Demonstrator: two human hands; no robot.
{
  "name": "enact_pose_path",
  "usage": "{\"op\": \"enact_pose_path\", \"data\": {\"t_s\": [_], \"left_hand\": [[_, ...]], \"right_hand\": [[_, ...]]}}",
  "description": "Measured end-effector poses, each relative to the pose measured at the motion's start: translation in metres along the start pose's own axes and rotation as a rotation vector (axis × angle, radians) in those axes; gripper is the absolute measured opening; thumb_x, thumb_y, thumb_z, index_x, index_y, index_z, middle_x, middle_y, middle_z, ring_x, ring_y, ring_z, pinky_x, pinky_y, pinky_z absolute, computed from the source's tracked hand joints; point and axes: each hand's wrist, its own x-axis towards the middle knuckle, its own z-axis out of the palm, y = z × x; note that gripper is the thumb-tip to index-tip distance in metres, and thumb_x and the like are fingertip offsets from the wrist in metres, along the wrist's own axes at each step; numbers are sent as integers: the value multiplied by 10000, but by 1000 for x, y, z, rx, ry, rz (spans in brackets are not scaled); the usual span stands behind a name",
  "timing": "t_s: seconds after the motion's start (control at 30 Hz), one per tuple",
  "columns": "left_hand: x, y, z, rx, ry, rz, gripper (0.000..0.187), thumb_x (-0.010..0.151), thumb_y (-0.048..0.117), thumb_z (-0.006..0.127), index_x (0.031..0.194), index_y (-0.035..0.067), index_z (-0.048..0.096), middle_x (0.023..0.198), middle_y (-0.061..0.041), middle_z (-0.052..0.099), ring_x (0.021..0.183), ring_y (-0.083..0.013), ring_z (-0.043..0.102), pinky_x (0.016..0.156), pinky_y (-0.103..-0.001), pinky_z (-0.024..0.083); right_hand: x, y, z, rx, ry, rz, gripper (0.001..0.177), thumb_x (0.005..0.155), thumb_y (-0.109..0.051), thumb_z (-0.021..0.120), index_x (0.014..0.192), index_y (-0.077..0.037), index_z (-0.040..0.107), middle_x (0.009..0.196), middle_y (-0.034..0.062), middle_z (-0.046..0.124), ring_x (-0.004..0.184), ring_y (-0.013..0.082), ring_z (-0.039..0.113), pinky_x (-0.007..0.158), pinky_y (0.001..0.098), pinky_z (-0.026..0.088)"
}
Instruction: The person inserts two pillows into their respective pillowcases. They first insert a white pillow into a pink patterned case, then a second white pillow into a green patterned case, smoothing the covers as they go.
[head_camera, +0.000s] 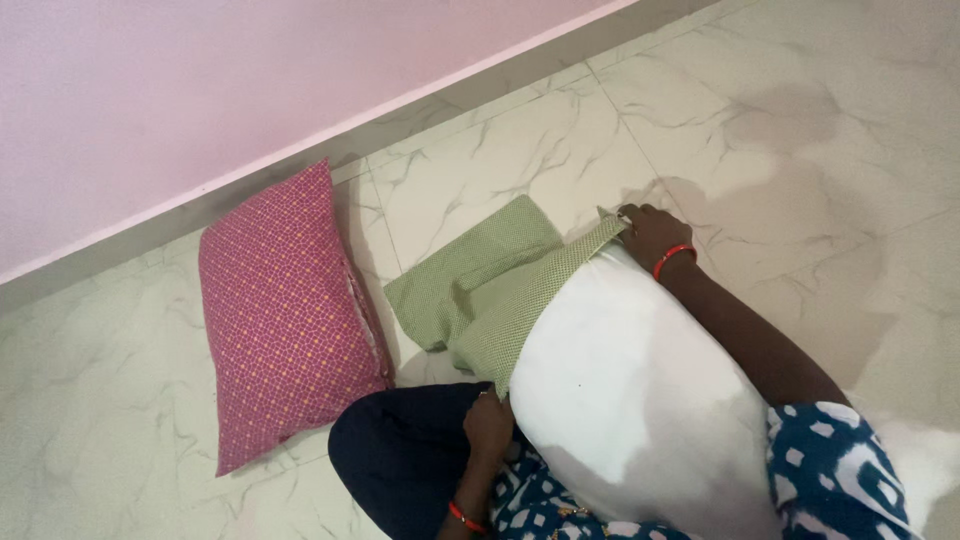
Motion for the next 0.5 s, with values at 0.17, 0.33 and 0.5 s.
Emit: {"op": "enact_pose_path", "data": {"t_s": [0.17,0.33,0.5], "left_hand": [[9,-3,18,-546,-34,-187,444,999,315,461,1307,34,615,1182,-209,681,1028,-386,679,899,-498,550],[40,8,56,-1814,-89,-588,528,1055,337,354,1422,11,549,1348,-180,638,1115,-332,656,960,-453,547],[132,20,27,-2177,99,-256,548,1054,329,363,1425,-40,525,1328,-235,626,1070,-347,680,871,-435,603]], "right_hand": [[10,-13,18,255,-237,-143,422,1043,-360,488,1338,-94,630,1302,155,639,1202,351,603,1035,455,475],[29,-65,27,322,-417,-255,411,1027,-317,483,1346,-92,612,1375,162,566,1280,327,541,1084,426,430],[80,-109,15,370,-69,-447,346,1012,-188,555,1320,-39,606,1474,178,498,1287,337,528,1085,407,422]]}}
